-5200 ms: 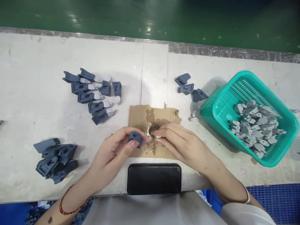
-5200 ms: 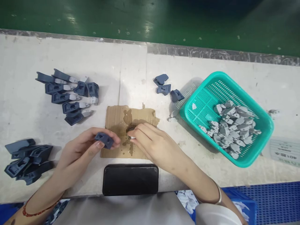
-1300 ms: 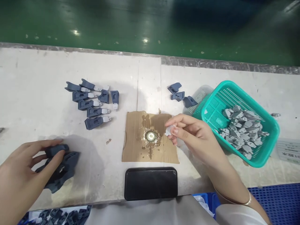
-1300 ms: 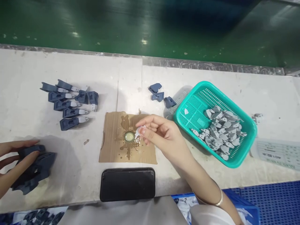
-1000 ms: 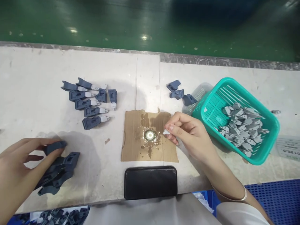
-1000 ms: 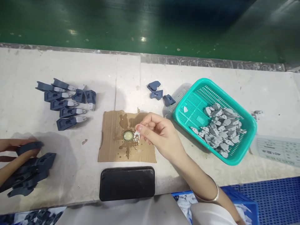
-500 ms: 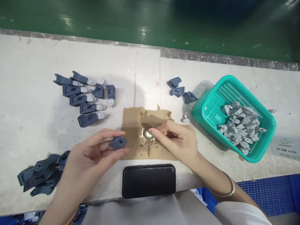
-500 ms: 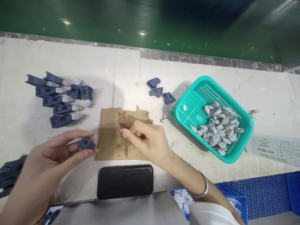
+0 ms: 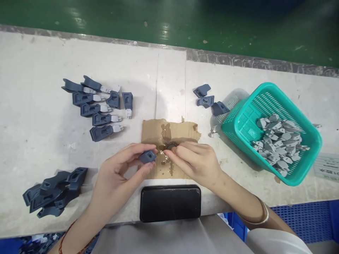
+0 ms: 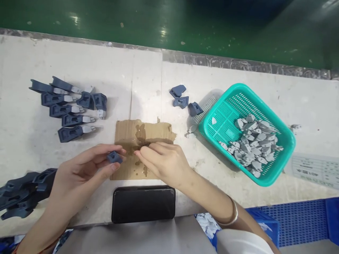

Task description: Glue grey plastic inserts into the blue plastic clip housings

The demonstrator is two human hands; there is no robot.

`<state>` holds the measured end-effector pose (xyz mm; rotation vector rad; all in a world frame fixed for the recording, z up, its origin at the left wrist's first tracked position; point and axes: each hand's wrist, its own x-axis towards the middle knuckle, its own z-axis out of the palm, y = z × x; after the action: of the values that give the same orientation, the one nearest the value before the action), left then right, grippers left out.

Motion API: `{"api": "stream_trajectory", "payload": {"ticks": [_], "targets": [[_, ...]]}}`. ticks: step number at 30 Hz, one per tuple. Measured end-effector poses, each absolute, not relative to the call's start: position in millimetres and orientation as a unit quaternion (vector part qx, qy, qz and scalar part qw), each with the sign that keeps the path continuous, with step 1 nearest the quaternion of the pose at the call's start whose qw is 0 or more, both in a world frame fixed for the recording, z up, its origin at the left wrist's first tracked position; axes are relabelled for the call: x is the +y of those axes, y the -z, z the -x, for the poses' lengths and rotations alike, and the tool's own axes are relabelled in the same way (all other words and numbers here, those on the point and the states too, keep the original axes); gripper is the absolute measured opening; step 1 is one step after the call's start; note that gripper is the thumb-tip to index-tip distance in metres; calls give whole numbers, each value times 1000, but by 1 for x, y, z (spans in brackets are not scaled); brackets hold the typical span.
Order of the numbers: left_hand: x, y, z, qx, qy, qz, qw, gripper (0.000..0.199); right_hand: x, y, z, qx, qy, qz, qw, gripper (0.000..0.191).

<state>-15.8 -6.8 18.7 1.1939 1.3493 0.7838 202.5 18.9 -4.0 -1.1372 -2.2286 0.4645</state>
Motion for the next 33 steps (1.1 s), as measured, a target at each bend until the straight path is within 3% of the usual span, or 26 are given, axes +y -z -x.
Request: {"api": "stream_trajectory", "payload": {"ticks": [6,9,12,18,25,28,31,33], "targets": [[-9,-14,9,539,-344,-539,548,29,18,-2,-203,-629,-400,534,400,35],[-8,-13,3,525,-360,-528,562,17,20,-5,-203,-493,-527,533,442,37],[-9,-12,-1,525,-364,-516,571,23,22,-8,-203,-418,-600,513,450,40],[-7,-13,-1,516,-338,-531,581,34,22,-9,-201,-357,-648,499,451,43],[-2,-14,10,432,-306,-479,700,16,23,-8,-204,-342,-647,505,458,43],[-5,-11,10,448,-329,-487,673,20,23,-10,-203,-345,-646,503,458,43],[-7,-7,7,474,-349,-538,603,41,21,-15,-199,-360,-649,499,448,43],[-8,-5,5,483,-346,-594,543,40,19,-17,-196,-373,-651,493,440,42]]}}
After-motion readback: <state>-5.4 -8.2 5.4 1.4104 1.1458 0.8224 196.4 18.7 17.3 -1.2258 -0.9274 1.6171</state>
